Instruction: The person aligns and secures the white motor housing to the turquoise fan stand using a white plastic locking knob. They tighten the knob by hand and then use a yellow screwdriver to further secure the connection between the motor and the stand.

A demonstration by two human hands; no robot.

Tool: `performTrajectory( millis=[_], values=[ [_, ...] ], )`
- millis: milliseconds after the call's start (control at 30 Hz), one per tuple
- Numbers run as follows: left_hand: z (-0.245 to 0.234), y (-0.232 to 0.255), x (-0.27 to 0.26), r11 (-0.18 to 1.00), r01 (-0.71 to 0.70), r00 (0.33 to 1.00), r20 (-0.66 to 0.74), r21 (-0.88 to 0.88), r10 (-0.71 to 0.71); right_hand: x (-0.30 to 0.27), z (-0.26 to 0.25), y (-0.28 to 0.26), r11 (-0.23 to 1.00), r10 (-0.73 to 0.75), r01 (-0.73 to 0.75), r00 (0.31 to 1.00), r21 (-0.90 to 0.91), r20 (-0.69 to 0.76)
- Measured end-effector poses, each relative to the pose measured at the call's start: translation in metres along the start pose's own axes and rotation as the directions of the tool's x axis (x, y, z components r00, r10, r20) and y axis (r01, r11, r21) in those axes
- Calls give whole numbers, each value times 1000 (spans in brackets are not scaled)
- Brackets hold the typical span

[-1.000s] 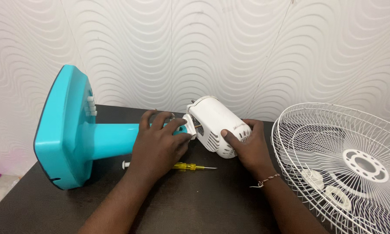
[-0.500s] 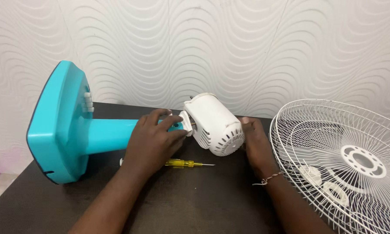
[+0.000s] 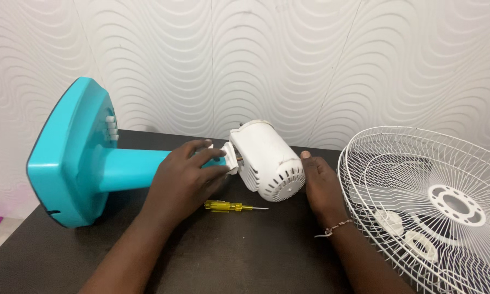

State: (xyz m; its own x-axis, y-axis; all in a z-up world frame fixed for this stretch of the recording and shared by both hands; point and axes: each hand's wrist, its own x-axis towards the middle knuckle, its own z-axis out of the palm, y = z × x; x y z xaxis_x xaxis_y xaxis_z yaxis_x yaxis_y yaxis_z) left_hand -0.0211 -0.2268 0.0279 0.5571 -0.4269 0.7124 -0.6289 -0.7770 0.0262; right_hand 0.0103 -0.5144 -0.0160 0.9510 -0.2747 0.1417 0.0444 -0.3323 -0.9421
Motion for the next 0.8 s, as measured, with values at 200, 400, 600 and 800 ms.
performTrajectory(
  millis=[200, 400, 600, 800],
  values=[
    [-11, -2, -7, 998, 2, 1000, -22, -66, -3, -4, 5, -5, 1000, -10, 11, 999, 21, -31],
    [-8, 3, -8, 999, -15, 999, -51, -45, 13, -6, 3, -8, 999, 6, -6, 1000, 33, -23],
    [10, 14, -5, 997, -77, 995, -55, 8, 77, -7, 1, -2, 993, -33, 33, 999, 111, 4],
    [2, 5, -10, 997, 2, 995, -103, -71, -10, -5, 4, -2, 999, -15, 16, 1000, 42, -24]
  ],
)
